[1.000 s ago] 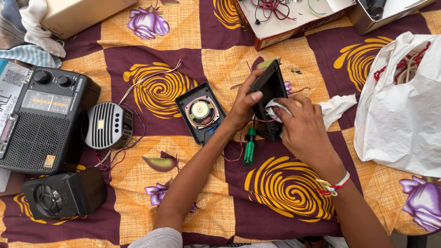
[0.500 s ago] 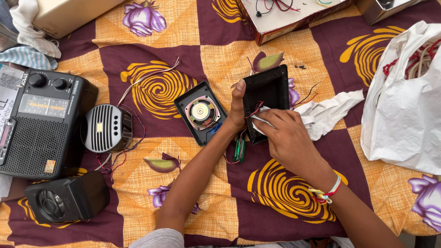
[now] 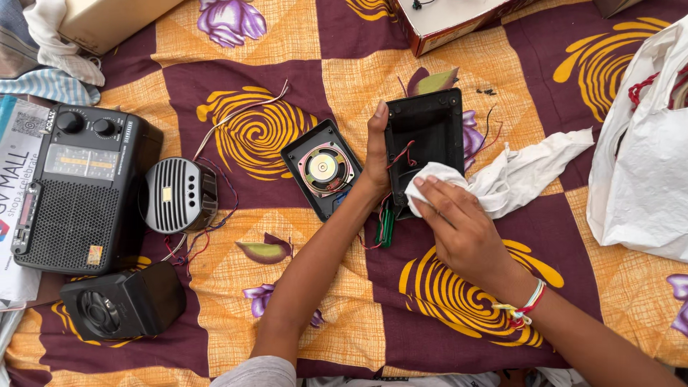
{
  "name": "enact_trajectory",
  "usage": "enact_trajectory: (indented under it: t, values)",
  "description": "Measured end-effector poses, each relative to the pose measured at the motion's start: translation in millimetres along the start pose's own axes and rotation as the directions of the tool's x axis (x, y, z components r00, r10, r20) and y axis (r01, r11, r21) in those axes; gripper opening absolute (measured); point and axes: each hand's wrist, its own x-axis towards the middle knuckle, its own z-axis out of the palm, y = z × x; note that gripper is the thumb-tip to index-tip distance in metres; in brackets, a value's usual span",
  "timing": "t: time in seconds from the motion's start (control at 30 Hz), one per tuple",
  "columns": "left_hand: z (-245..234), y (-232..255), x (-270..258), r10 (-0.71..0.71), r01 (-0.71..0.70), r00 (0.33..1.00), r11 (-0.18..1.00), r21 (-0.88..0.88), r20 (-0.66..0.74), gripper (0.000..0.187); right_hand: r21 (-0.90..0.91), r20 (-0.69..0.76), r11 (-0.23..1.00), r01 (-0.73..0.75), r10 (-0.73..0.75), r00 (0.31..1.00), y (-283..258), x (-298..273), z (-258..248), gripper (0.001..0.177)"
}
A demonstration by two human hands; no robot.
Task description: The person uses a screwdriver to open a small black speaker enclosure, removes the internal speaker driver, and wipes the inside of the enclosure and the driver with a white cloth. The person then places the driver back into the enclosure.
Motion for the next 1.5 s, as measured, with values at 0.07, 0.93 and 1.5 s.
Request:
enact_trajectory:
  t: [0.07, 0.93, 1.5]
  values:
    - [2, 1, 0, 0.016, -0.016, 1.0, 1.0, -0.015, 0.019, 0.084, 0.003, 0.025, 0.988, 0.152, -0.152, 0.988, 9, -1, 0, 0.032]
    - [8, -5, 5, -0.042, 0.044, 0.999, 0.988, 0.149, -0.016, 0.082, 0.077, 0.164, 0.965, -0.25, 0.235, 0.958, -18, -19, 10, 0.045]
    - [-2, -14, 5, 0.048, -0.047, 0.999, 0.985, 0.168, 0.004, 0.074, 0.023, 0.011, 0.999, 0.042, -0.042, 0.999, -10, -14, 6, 0.04]
